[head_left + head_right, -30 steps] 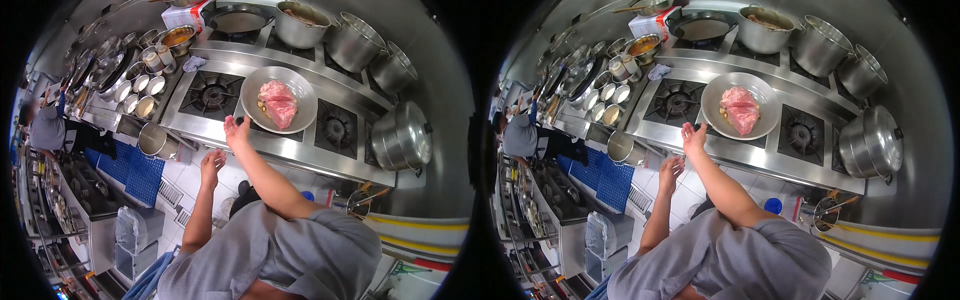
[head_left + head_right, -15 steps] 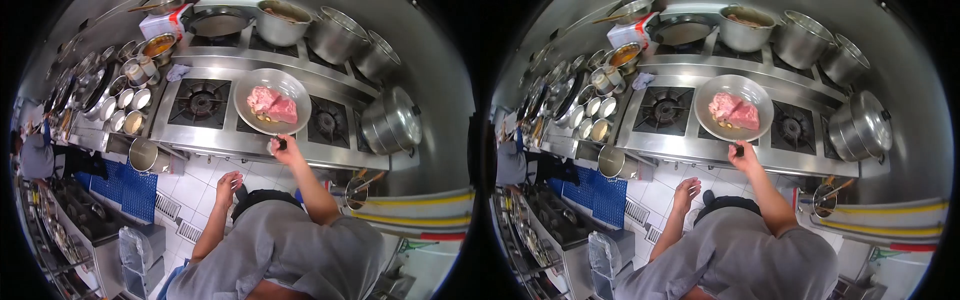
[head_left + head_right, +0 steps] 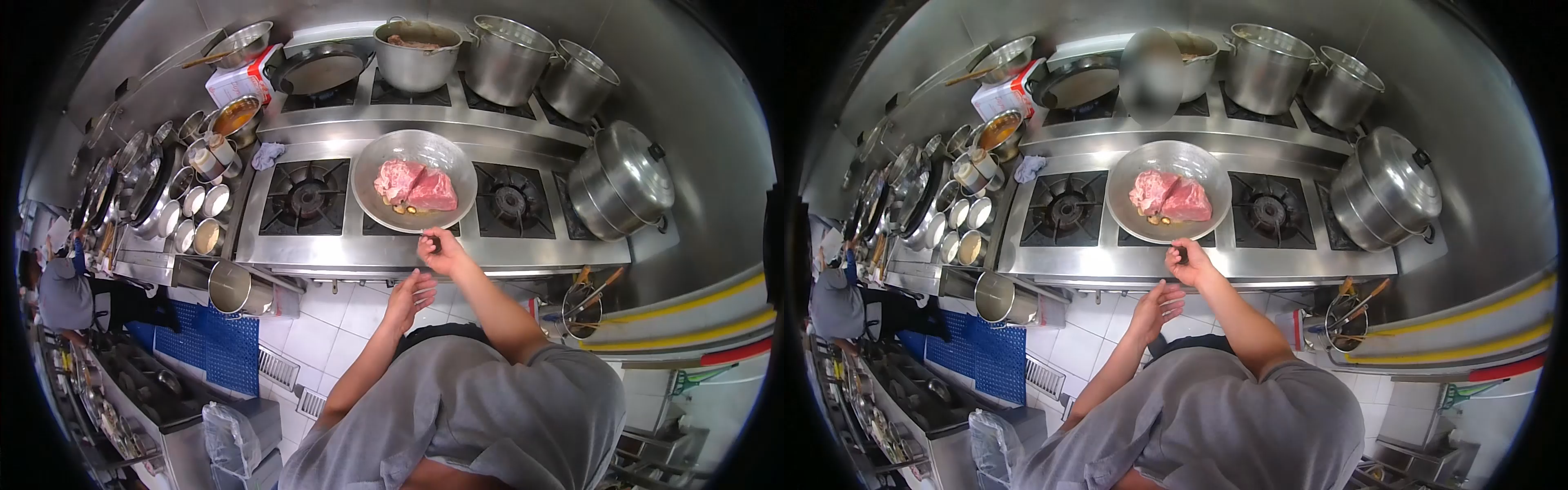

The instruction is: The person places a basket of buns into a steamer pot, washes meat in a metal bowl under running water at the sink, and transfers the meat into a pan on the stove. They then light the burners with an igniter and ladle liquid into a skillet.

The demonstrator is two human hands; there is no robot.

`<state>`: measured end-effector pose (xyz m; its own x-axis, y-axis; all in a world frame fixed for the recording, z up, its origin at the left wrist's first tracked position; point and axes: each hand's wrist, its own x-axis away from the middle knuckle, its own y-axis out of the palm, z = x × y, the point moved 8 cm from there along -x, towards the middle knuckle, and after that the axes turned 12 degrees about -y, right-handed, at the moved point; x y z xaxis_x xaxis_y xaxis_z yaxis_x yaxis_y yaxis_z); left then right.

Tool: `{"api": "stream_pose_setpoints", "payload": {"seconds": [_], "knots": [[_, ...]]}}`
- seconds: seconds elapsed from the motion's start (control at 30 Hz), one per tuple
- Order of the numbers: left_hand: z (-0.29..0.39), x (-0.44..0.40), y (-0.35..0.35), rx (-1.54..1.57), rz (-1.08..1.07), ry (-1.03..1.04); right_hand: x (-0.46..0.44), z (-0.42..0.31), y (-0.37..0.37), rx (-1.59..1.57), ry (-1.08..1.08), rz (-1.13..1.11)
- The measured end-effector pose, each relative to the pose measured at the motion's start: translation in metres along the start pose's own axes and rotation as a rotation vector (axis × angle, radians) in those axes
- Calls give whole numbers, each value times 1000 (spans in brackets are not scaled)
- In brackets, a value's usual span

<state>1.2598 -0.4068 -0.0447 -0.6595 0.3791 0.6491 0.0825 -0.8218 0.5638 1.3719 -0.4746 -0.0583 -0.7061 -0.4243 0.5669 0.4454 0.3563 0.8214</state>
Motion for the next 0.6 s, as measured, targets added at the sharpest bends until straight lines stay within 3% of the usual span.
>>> {"api": "stream_pose_setpoints", "payload": {"seconds": [0.2,0.3,0.37,0.5,0.6], "knots": [[-5,-7,35,32,8,27,-3,-17,-12,24,-91,87],[-22,-10,37,-48,57,82,-2,-13,-13,-77,82,29],[-39,-6,37,-40,110,84,0,-14,-10,-27,142,-84],[-84,7,35,49,267,65,2,-25,-17,52,256,-99],[-118,20,37,111,373,89,-5,-35,-20,210,291,-265]]}}
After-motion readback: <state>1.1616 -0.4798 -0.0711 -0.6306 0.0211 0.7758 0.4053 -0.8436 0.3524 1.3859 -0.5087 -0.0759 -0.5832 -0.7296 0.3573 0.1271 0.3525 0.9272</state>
